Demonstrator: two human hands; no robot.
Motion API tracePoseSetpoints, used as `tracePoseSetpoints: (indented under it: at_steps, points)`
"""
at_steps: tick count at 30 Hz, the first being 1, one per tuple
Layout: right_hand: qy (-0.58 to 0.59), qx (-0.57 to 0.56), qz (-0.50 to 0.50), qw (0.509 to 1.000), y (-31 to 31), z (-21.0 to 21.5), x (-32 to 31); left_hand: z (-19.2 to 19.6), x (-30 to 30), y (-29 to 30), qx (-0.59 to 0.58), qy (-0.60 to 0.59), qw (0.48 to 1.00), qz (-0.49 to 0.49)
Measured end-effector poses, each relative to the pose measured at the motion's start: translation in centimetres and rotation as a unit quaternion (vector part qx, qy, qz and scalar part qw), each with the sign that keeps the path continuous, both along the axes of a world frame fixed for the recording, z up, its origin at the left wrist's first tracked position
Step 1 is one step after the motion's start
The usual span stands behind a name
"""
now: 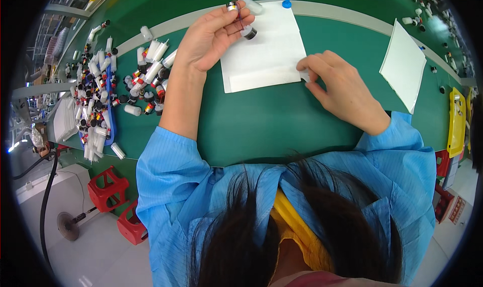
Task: The person assembles small cylindrical components by hand, fitting cylindrical caps onto plastic tubes at an assembly line workstation.
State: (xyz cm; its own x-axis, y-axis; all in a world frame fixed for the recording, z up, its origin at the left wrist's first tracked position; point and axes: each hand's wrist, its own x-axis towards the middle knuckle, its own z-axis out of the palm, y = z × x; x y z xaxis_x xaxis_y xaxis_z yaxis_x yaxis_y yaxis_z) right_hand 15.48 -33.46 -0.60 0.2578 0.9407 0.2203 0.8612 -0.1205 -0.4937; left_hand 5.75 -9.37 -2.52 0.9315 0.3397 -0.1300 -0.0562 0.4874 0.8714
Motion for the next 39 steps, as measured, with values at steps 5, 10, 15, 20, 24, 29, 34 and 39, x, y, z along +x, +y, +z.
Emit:
tracePoseSetpoints:
  at_steps: [5, 10, 15, 20, 24, 29, 34, 39]
  points:
    - [0.199, 0.080, 0.067, 0.974, 1.7, 4.1, 1.3, -0.2, -0.5, 0.0, 0.015, -0.020, 1.000, -0.007]
    - [0.548, 0.141, 0.047, 0.823, 8.1, 0.9, 3.4, 0.3, -0.3, -0.9, -0.063, -0.046, 0.997, -0.027]
    - [0.717, 0.198, 0.058, 0.666, 10.7, -2.8, 3.2, 0.5, 0.1, -1.7, -0.033, -0.073, 0.996, -0.041]
    - [0.669, 0.220, 0.000, 0.710, 11.1, -2.5, 2.5, 0.5, 0.2, -2.1, 0.041, -0.070, 0.996, -0.043]
    - [0.695, 0.216, 0.007, 0.686, 10.7, -3.2, 2.6, 0.2, 0.3, -2.9, 0.011, -0.084, 0.996, -0.041]
    - [0.591, 0.244, -0.049, 0.767, 10.5, -2.4, 1.7, 0.0, -0.2, -3.4, -0.226, -0.134, 0.957, -0.125]
    - [0.526, 0.149, 0.028, 0.837, 9.5, -0.4, 3.0, 0.4, -0.3, -3.9, -0.047, 0.041, 0.989, -0.137]
    - [0.254, 0.064, -0.067, 0.963, 10.0, 2.3, 8.4, -0.2, 0.7, -3.6, 0.054, 0.047, 0.997, -0.004]
